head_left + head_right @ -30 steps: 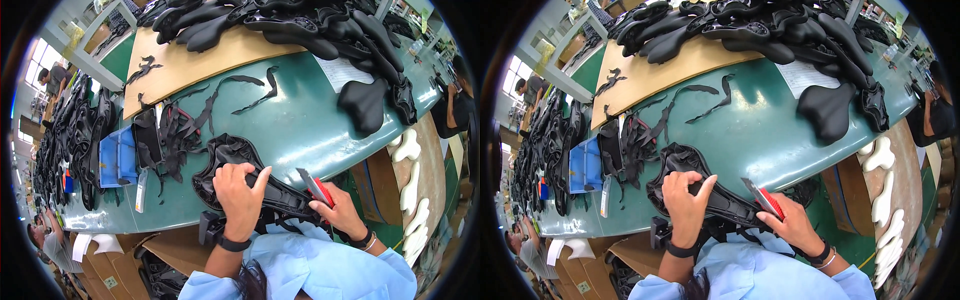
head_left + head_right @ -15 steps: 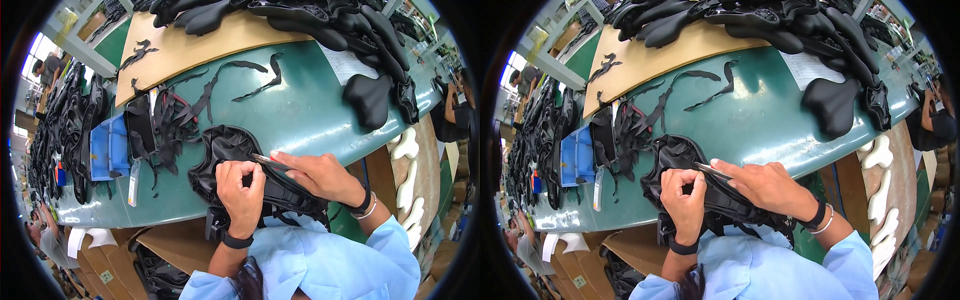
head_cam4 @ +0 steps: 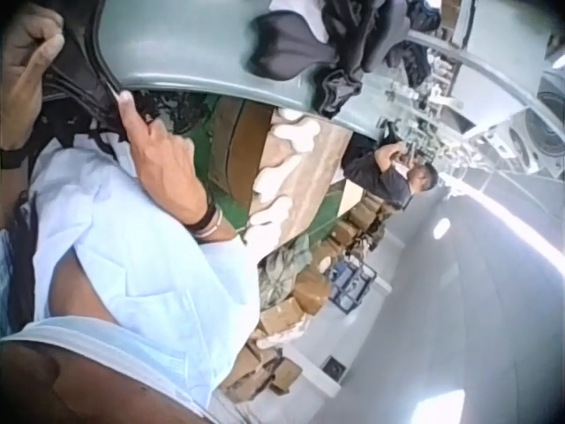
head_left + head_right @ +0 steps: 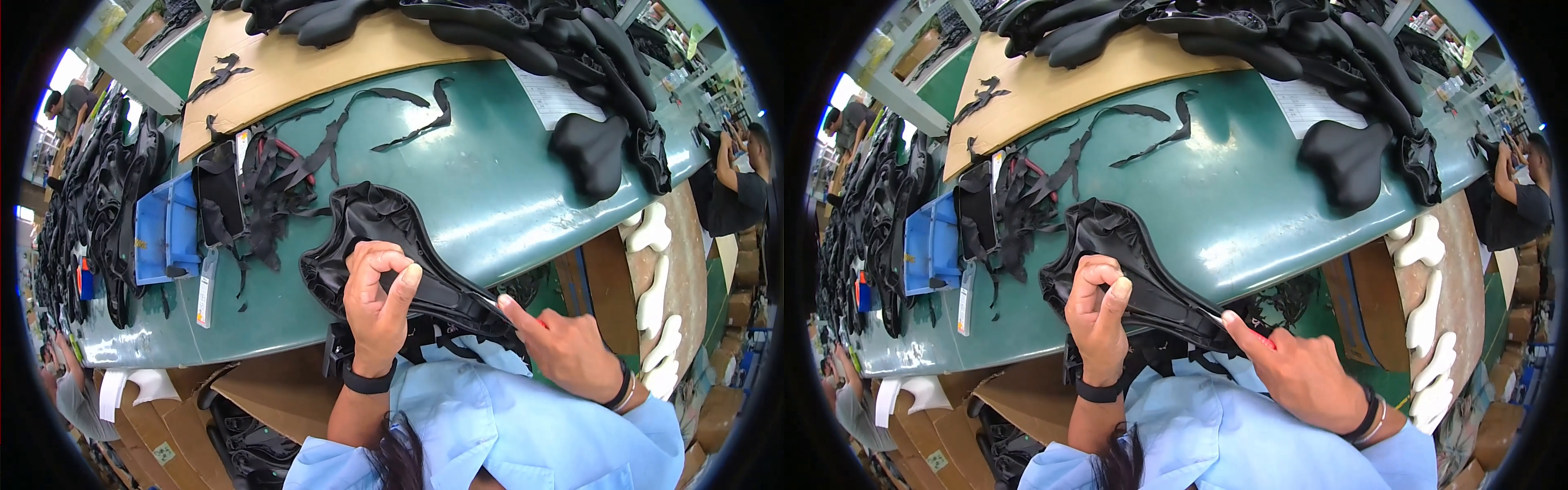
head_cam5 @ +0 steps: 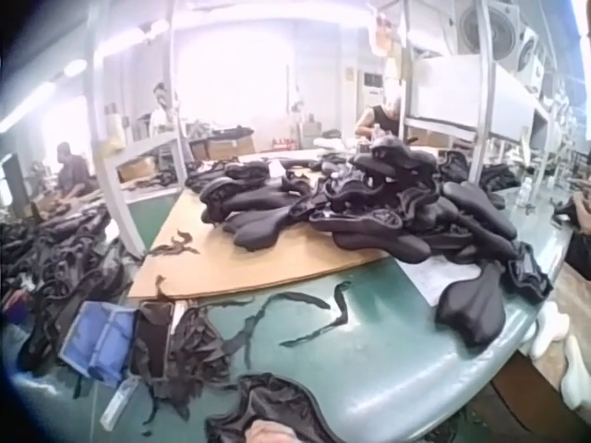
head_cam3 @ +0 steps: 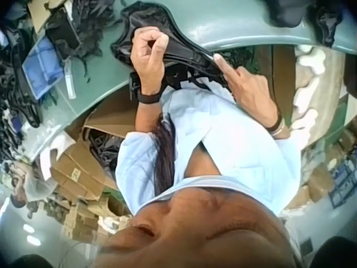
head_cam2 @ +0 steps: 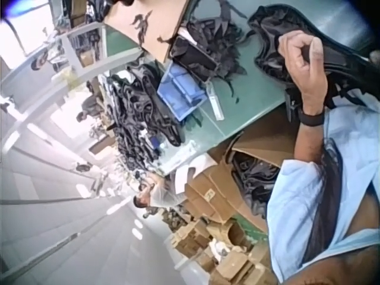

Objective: The person trims excess material from the underside of a bicycle seat using a utility knife, pulls away the cut strips by hand, and sets the seat aside to repeat the process with another.

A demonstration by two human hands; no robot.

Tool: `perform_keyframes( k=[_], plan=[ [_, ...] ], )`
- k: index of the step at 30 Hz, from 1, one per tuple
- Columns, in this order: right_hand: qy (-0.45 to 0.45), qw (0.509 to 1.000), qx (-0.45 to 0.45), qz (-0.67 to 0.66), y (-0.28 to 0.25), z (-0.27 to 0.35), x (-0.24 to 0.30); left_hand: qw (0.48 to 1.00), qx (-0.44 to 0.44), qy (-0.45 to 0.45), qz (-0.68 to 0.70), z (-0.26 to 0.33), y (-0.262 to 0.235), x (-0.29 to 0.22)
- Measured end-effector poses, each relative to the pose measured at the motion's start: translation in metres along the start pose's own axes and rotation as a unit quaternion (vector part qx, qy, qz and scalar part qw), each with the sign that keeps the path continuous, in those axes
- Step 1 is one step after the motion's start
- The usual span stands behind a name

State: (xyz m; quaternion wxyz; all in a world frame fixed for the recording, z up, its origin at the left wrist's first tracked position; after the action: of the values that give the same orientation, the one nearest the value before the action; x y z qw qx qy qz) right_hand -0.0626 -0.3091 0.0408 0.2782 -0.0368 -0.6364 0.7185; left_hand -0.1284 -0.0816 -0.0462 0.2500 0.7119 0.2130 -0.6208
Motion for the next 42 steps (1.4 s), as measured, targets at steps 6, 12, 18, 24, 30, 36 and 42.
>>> perform_keyframes(
  k=[6,12,18,24,30,36,42],
  plan=[
    [0.039,0.990,-0.137,-0.007,0.038,0.029,0.005,0.979,0.022,-0.042,0.199,-0.001,0.009,-0.007],
    [0.053,0.985,-0.162,-0.023,0.036,0.036,0.003,0.951,0.017,-0.057,0.305,-0.002,0.016,0.000],
    [0.017,0.986,-0.151,-0.076,0.032,0.011,-0.005,0.950,0.057,-0.051,0.301,-0.005,0.013,0.002],
    [0.063,0.995,-0.066,-0.049,0.008,0.031,0.000,0.941,0.048,-0.051,0.331,-0.005,0.014,0.000],
    [0.051,0.977,-0.164,-0.123,0.016,0.014,-0.005,0.927,0.082,-0.051,0.363,-0.009,0.017,0.004],
    [0.058,0.978,-0.089,-0.178,0.017,0.026,-0.008,0.933,0.062,-0.046,0.352,-0.010,0.016,0.002],
    [0.048,0.955,-0.222,-0.190,0.021,0.004,-0.013,0.927,0.076,-0.056,0.362,-0.014,0.018,0.005]
  ],
)
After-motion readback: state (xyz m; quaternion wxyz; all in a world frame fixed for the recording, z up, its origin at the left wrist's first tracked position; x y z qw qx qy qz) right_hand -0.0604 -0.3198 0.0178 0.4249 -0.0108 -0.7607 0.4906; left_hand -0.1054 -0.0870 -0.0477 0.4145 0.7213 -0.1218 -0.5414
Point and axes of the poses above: each hand's wrist, its own z-axis away from the middle knuckle, its own y-axis out of the palm, x = y × z, the point moved 1 cm from there along -z, towards the middle knuckle, and after that the axes turned 6 degrees about -y, right-handed, at the moved point
